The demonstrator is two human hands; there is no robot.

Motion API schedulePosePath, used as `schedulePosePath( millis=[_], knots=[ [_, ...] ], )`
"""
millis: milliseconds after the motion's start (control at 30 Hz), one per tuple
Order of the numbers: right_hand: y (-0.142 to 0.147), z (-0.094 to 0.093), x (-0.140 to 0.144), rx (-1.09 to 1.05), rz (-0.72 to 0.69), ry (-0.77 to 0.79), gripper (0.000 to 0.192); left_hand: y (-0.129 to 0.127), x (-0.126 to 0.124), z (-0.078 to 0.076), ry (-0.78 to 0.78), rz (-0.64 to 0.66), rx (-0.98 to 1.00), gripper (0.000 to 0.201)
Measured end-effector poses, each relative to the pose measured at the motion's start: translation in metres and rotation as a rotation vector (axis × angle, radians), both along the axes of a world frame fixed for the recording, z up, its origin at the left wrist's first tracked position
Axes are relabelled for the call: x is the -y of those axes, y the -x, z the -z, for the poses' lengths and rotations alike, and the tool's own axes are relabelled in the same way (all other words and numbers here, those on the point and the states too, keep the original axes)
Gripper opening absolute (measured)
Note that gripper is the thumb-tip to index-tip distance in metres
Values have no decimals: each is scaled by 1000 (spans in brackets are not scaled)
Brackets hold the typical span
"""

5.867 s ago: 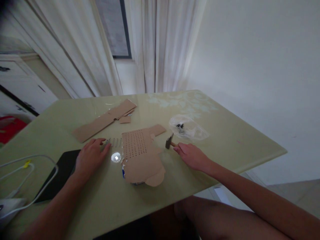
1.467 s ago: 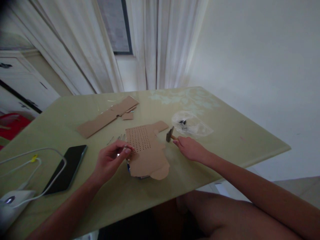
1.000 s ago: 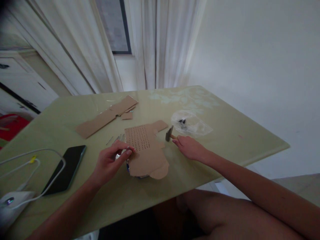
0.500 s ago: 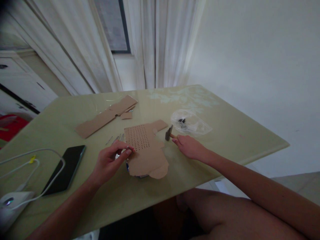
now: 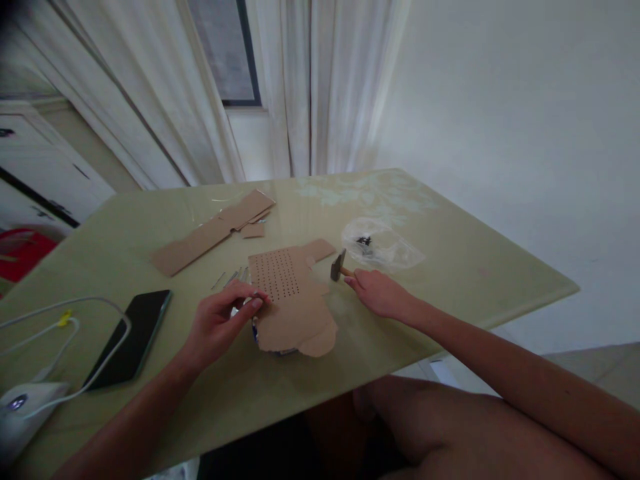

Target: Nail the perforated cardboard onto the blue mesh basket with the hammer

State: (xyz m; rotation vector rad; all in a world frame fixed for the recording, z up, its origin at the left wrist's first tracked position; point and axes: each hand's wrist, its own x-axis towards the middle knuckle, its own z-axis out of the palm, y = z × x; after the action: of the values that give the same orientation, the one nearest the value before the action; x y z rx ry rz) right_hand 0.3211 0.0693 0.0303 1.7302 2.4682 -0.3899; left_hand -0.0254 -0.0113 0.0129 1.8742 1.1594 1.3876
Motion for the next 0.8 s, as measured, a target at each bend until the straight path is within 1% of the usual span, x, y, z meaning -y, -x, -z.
schedulePosePath(
  millis=[333,800],
  knots=[
    [0,-2,1,-24,3,-1,53,-1,1,-3,13,4,7,11],
    [-2,2,0,-31,-13,-8,56,-1,1,-3,7,12,6,11]
  ],
)
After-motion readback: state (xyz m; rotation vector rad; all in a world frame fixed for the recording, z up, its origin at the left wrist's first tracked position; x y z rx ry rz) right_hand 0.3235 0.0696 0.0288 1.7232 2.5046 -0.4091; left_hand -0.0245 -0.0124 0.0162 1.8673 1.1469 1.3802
